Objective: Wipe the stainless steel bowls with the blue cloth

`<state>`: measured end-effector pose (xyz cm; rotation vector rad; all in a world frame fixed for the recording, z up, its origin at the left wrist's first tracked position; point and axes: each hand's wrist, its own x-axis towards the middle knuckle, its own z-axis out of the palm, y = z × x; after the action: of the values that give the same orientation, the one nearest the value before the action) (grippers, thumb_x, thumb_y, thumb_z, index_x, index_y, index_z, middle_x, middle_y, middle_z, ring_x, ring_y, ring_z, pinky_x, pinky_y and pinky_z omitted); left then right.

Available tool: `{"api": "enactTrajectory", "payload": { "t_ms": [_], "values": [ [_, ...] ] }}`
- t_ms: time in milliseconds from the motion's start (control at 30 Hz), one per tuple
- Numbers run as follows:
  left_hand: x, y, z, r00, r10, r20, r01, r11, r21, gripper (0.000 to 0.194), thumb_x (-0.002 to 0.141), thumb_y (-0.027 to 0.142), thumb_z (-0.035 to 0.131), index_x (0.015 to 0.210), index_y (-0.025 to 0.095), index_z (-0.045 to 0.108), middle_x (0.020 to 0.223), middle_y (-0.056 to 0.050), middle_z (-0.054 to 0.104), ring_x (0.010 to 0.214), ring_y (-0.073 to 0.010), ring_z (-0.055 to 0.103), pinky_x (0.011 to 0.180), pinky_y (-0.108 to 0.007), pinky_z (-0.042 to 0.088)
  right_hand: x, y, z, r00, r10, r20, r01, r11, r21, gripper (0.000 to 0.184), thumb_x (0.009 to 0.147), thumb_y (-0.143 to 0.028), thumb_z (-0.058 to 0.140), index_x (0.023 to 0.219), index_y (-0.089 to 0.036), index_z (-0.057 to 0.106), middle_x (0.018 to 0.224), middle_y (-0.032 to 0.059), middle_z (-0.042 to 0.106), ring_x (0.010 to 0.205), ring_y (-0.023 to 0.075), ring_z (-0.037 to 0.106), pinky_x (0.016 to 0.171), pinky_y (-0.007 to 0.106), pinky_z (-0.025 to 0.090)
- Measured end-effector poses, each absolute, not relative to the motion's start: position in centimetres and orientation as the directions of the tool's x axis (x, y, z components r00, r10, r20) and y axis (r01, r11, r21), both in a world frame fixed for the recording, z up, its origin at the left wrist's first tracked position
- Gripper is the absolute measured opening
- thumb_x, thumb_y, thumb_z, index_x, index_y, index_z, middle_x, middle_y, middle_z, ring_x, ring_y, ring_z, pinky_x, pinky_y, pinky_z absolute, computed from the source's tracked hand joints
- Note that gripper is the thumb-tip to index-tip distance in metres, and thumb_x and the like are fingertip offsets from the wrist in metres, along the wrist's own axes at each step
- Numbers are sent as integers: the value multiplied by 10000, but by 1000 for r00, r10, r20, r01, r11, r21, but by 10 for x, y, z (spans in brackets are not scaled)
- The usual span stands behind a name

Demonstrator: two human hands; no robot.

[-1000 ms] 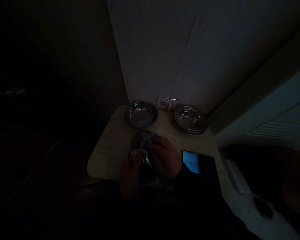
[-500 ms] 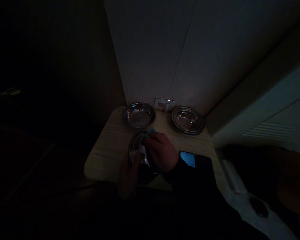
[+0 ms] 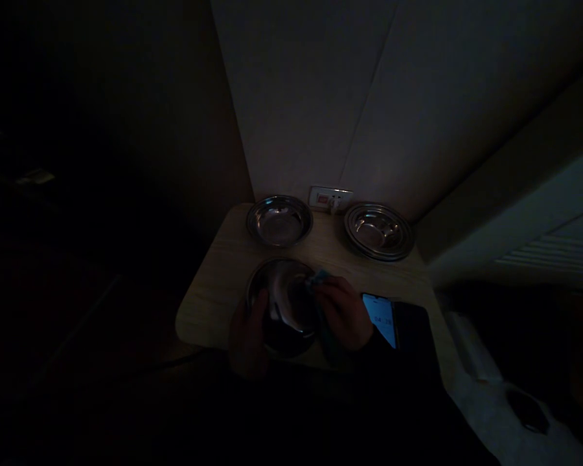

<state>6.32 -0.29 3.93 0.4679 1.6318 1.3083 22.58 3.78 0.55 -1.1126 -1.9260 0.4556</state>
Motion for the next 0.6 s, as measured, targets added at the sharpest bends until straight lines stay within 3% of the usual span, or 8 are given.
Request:
{"api": "enactTrajectory", "payload": {
  "t_ms": [233, 433, 600],
  "values": [
    [65, -2, 33, -493, 780, -384, -229, 310, 923, 412, 729, 445, 539, 1029, 166, 587, 1027, -91, 651, 933, -221, 603, 757, -311, 479, 221, 6, 11, -363, 786, 500, 563, 612, -555, 199, 823, -162, 524, 980, -190, 643, 962, 83, 589, 910, 189, 545, 763, 349, 479],
    [58, -7, 38, -534, 801, -272, -53, 289, 956, 289, 630, 365, 650, 848, 176, 645, 902, -97, 666, 999, -263, 559, 780, -331, 461, 228, -4, 11, -414, 759, 502, 581, 645, -496, 191, 821, -146, 520, 963, -175, 643, 954, 90, 583, 879, 192, 531, 723, 343, 469],
    [60, -6, 34, -495, 775, -392, -172, 355, 919, 347, 719, 433, 554, 922, 157, 614, 889, -95, 665, 841, -223, 613, 696, -325, 478, 227, -10, 14, -432, 749, 502, 593, 656, -467, 208, 821, -145, 509, 972, -201, 641, 929, 78, 590, 854, 193, 517, 701, 343, 448]
  ]
}}
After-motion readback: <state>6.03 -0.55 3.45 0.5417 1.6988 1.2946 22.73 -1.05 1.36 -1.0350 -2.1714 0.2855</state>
